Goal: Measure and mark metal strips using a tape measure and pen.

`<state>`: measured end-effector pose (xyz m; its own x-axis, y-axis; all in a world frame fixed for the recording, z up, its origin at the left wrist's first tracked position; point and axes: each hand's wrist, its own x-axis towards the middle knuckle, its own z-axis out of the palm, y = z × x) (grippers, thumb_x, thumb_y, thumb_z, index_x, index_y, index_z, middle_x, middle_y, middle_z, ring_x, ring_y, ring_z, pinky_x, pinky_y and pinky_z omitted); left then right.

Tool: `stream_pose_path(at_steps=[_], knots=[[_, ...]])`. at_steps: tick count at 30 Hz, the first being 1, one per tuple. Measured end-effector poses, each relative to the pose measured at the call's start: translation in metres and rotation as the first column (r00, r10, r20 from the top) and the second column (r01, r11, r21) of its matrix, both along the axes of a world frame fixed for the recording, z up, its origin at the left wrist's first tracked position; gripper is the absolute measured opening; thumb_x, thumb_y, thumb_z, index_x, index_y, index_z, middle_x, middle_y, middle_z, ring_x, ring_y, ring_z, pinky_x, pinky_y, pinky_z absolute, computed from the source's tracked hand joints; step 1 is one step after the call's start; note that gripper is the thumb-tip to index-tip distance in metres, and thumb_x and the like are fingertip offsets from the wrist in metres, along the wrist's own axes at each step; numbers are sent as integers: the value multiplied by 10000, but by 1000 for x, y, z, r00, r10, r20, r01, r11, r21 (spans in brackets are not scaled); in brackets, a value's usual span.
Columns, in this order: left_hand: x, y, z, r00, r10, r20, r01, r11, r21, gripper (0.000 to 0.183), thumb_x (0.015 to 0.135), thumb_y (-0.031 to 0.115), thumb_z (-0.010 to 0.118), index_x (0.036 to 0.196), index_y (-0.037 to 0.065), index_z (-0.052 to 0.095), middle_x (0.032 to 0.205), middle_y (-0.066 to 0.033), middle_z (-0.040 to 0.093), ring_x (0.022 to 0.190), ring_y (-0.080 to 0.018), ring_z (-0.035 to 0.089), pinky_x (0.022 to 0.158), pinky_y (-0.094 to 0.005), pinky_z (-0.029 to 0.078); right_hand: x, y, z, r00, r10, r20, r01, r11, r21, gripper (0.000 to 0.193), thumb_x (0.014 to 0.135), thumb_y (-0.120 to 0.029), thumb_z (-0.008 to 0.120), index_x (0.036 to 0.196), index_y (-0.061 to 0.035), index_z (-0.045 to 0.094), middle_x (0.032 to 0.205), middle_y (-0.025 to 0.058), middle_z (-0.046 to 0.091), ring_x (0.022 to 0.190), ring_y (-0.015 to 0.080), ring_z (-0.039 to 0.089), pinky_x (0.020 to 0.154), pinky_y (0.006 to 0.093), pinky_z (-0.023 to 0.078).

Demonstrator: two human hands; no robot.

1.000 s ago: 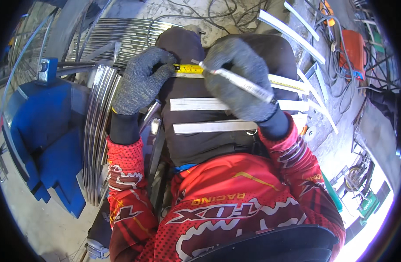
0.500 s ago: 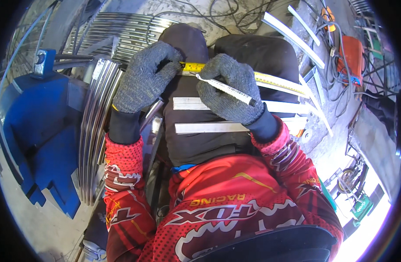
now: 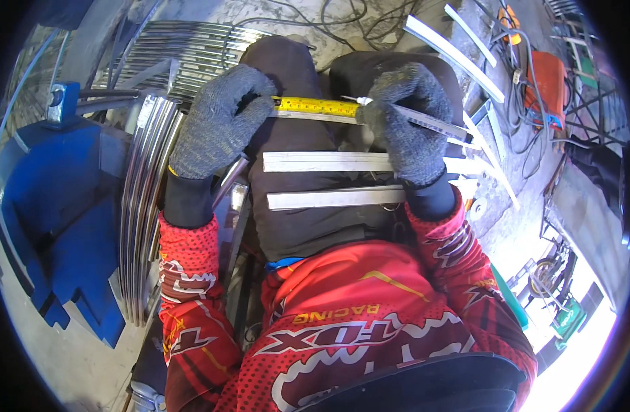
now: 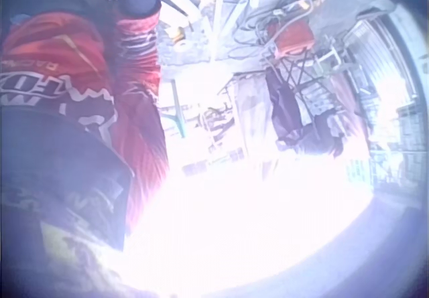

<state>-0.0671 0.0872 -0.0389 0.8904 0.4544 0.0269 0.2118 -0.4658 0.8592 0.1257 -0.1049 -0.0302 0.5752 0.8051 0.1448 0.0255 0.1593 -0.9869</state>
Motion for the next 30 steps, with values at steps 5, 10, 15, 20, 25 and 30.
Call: stream_pose_path(at_steps=[5, 10, 15, 20, 25, 30], knots=[[0, 0, -1, 1000, 17, 0, -17, 999, -50, 133, 900, -18, 685, 1027, -16, 644, 965, -97, 666, 898, -163, 654, 804, -314, 527, 9, -9, 0, 995, -61, 80, 62, 998, -9, 122, 844, -38, 745, 897, -26, 635, 870, 56, 640, 780, 121, 623, 698, 286, 521], [1, 2, 0, 1000, -15, 0, 15, 1000, -12, 133, 900, -24, 683, 1028, -9, 649, 944, -98, 662, 868, -159, 652, 775, -321, 526, -11, -1, 0, 998, 9, -68, -10, 1000, -10, 152, 808, -38, 773, 865, -37, 632, 822, 57, 642, 722, 163, 642, 651, 308, 524], [0, 3, -1, 1000, -9, -17, 9, 1000, 6, 128, 894, -34, 674, 1018, -9, 651, 939, -101, 661, 861, -175, 651, 772, -326, 523, -23, 20, 2, 908, 98, 407, -106, 994, -2, 150, 788, -33, 752, 837, -54, 612, 773, 123, 613, 645, 306, 640, 587, 367, 503], [0, 5, -3, 999, -30, -12, 31, 998, 54, 125, 890, -21, 681, 1011, -14, 650, 945, -117, 666, 878, -199, 660, 785, -340, 521, -28, 29, -5, 848, 116, 517, -120, 992, -26, 170, 766, -60, 745, 841, -52, 593, 760, 135, 590, 659, 364, 633, 580, 416, 495], [0, 5, -1, 999, -31, -14, 32, 998, 51, 129, 891, -12, 684, 1015, -14, 650, 964, -124, 675, 907, -209, 666, 798, -345, 521, -30, 28, -11, 846, 169, 506, -151, 986, -77, 167, 770, -86, 744, 852, -68, 599, 766, 129, 592, 662, 359, 635, 586, 424, 507], [-1, 4, 0, 1000, -24, -2, 24, 999, 23, 132, 888, -13, 684, 1015, -8, 653, 958, -115, 678, 903, -205, 667, 799, -343, 524, -31, 28, -12, 798, 194, 570, -181, 980, -79, 152, 786, -85, 777, 846, -58, 640, 768, 130, 627, 654, 343, 648, 591, 405, 523]])
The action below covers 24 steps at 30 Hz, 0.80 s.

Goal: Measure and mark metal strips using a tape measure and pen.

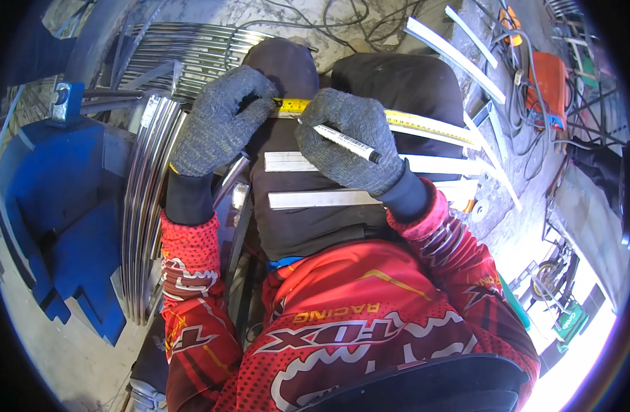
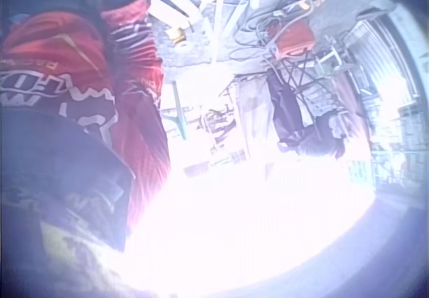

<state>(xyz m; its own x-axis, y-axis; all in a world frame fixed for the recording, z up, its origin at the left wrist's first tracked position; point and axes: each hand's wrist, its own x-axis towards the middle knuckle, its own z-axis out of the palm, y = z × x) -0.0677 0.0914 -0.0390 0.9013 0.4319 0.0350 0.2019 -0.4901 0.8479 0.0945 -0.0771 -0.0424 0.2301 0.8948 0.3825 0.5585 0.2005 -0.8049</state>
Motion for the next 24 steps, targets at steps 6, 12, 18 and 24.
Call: stream_pose_path(at_steps=[6, 12, 18, 24], knots=[[4, -2, 11, 992, 40, -122, -53, 993, -103, 137, 887, 31, 694, 1018, -4, 671, 938, -93, 671, 890, -171, 655, 799, -334, 528, 0, -1, -2, 996, -12, 91, 15, 999, -32, 145, 784, -115, 788, 840, -65, 664, 767, 121, 622, 659, 352, 638, 582, 423, 514], [1, -1, 3, 997, 38, -62, -42, 997, -59, 127, 881, 59, 710, 994, 6, 688, 939, -119, 660, 865, -255, 664, 797, -368, 530, -2, -2, -7, 994, -1, 112, 1, 1000, 8, 164, 779, -151, 786, 868, -70, 676, 808, 116, 641, 700, 341, 654, 607, 423, 522], [1, 1, 2, 999, 4, -53, -6, 999, -36, 142, 874, 8, 699, 1010, -13, 662, 983, -110, 682, 914, -182, 664, 818, -341, 530, -2, -3, -9, 990, -8, 140, 6, 1000, 21, 183, 771, -139, 807, 898, -78, 691, 853, 106, 671, 752, 323, 667, 655, 411, 532], [-1, 3, -5, 1000, -20, 10, 20, 1000, -13, 121, 892, -13, 686, 1005, -22, 646, 984, -122, 680, 913, -199, 670, 816, -345, 532, -3, -3, -11, 969, -39, 243, 30, 999, 42, 202, 765, -154, 811, 919, -80, 702, 880, 101, 681, 765, 313, 667, 667, 420, 531]])
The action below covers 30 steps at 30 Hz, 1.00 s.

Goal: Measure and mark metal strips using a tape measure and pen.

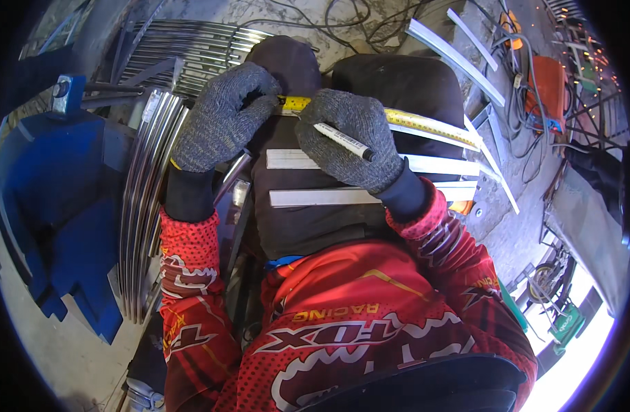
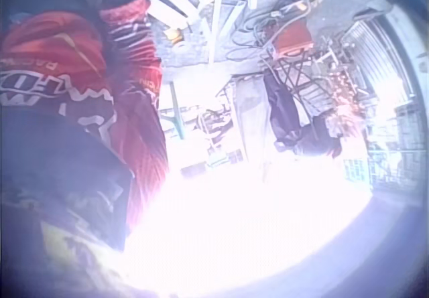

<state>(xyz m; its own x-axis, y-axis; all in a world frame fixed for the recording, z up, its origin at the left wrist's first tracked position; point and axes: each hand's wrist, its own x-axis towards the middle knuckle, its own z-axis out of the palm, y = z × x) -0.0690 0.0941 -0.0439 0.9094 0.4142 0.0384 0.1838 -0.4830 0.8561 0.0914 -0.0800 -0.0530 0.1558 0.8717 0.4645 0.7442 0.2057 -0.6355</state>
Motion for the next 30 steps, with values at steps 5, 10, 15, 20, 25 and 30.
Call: stream_pose_path(at_steps=[5, 10, 15, 20, 25, 30], knots=[[0, -1, 1, 1000, 8, -18, -8, 1000, 3, 111, 903, -15, 680, 1009, -19, 645, 974, -123, 678, 906, -194, 671, 795, -342, 537, -1, -2, -2, 999, -10, 54, 10, 1000, -3, 212, 766, -153, 815, 938, -84, 712, 902, 93, 692, 804, 316, 672, 703, 428, 534], [0, -1, 1, 1000, -8, -7, 8, 1000, 3, 116, 905, -11, 682, 1014, -16, 643, 972, -122, 678, 898, -195, 671, 779, -346, 542, -2, -3, -5, 1000, -2, -5, 2, 1000, -28, 219, 757, -136, 822, 943, -87, 719, 925, 95, 702, 842, 316, 680, 728, 423, 540], [1, -1, 2, 1000, -2, -10, 2, 1000, -2, 117, 904, -11, 682, 1016, -14, 644, 975, -125, 679, 899, -198, 672, 788, -349, 543, -2, -4, -6, 1000, -9, -1, 9, 1000, -4, 227, 756, -135, 823, 954, -87, 723, 940, 97, 708, 855, 313, 685, 735, 416, 542], [1, -1, 0, 1000, 22, 12, -21, 1000, -22, 126, 901, 50, 708, 1009, -4, 672, 955, -146, 667, 867, -285, 684, 782, -385, 538, -2, -4, -6, 1000, -10, 3, 10, 999, -41, 233, 755, -141, 821, 963, -93, 727, 953, 92, 712, 858, 316, 686, 738, 418, 541], [0, -2, 1, 1000, 22, -6, -21, 1000, 13, 125, 903, 61, 706, 1008, 1, 675, 954, -145, 667, 875, -291, 680, 792, -392, 536, -1, -4, -6, 1000, 5, -7, -5, 999, -37, 215, 747, -137, 817, 939, -95, 730, 937, 88, 712, 857, 316, 685, 735, 417, 542], [3, -2, 7, 998, 14, -59, -13, 1000, 22, 134, 891, 12, 694, 1017, -9, 654, 978, -131, 689, 898, -221, 680, 798, -362, 543, 1, -1, -4, 996, 29, -81, -34, 997, -66, 193, 745, -130, 810, 912, -86, 724, 890, 103, 699, 802, 322, 681, 693, 420, 541]])
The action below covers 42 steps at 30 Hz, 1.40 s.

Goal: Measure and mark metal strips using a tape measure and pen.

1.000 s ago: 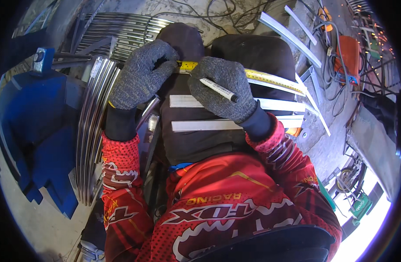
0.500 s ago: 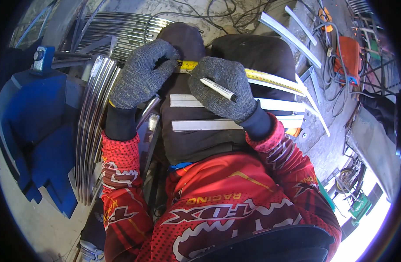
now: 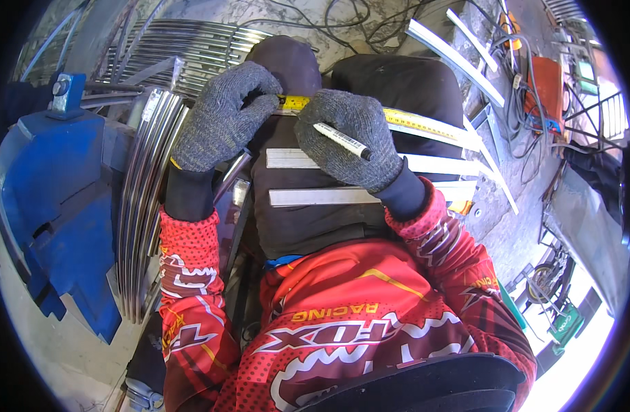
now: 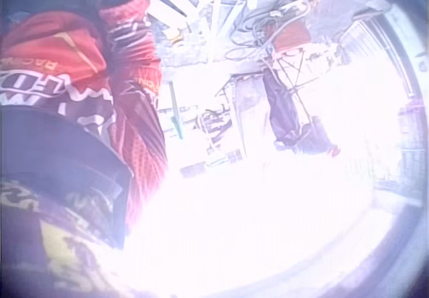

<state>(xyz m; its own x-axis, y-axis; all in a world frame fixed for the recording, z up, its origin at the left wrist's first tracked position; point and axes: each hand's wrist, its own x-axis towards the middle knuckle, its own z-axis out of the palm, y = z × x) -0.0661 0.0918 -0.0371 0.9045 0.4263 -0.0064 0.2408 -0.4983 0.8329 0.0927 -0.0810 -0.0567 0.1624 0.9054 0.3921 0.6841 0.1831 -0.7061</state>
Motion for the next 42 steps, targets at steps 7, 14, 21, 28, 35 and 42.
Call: stream_pose_path(at_steps=[7, 14, 21, 28, 35, 42], knots=[[-3, 2, -6, 1000, -5, 24, 5, 1000, 8, 128, 889, -2, 684, 1011, -14, 646, 982, -134, 687, 908, -228, 680, 811, -366, 543, 2, 4, 8, 1000, -14, -23, 14, 1000, 4, 177, 779, -191, 752, 883, -74, 671, 806, 117, 644, 728, 334, 666, 625, 442, 525], [-3, 1, -7, 999, -6, 44, 6, 1000, -3, 138, 883, -23, 684, 1013, -13, 641, 982, -135, 682, 916, -222, 679, 818, -361, 540, 0, 2, 3, 1000, -24, 4, 24, 998, 66, 158, 753, -138, 805, 864, -88, 704, 834, 102, 673, 740, 324, 666, 638, 414, 521], [-3, 2, -8, 999, -7, 46, 7, 1000, 13, 141, 890, -16, 688, 1023, -16, 642, 990, -136, 683, 919, -218, 676, 822, -359, 539, -2, 1, 0, 999, -18, 31, 17, 999, 41, 157, 758, -132, 803, 882, -87, 717, 884, 92, 693, 787, 313, 677, 676, 412, 530], [-3, 1, -6, 999, -4, 39, 3, 999, 32, 137, 893, -1, 690, 1022, -11, 647, 991, -134, 685, 924, -228, 680, 820, -363, 538, -5, -3, -7, 989, -23, -147, 19, 999, -31, 200, 747, -113, 812, 922, -79, 722, 919, 94, 699, 829, 316, 681, 702, 401, 534], [-2, 0, -3, 999, -3, 47, 2, 999, 40, 133, 885, 3, 693, 1008, -10, 645, 966, -134, 679, 904, -232, 679, 815, -363, 536, -1, 2, 3, 999, -12, 35, 8, 994, 106, 176, 757, -117, 813, 888, -81, 700, 895, 79, 687, 815, 290, 678, 694, 392, 526], [1, 0, 2, 999, -16, 49, 14, 999, 47, 133, 880, 18, 706, 991, -11, 638, 936, -111, 666, 869, -209, 655, 796, -346, 524, 22, -29, 19, 796, -146, -587, 158, 987, -31, 150, 779, -29, 781, 823, -53, 640, 785, 95, 634, 687, 254, 651, 629, 353, 511]])
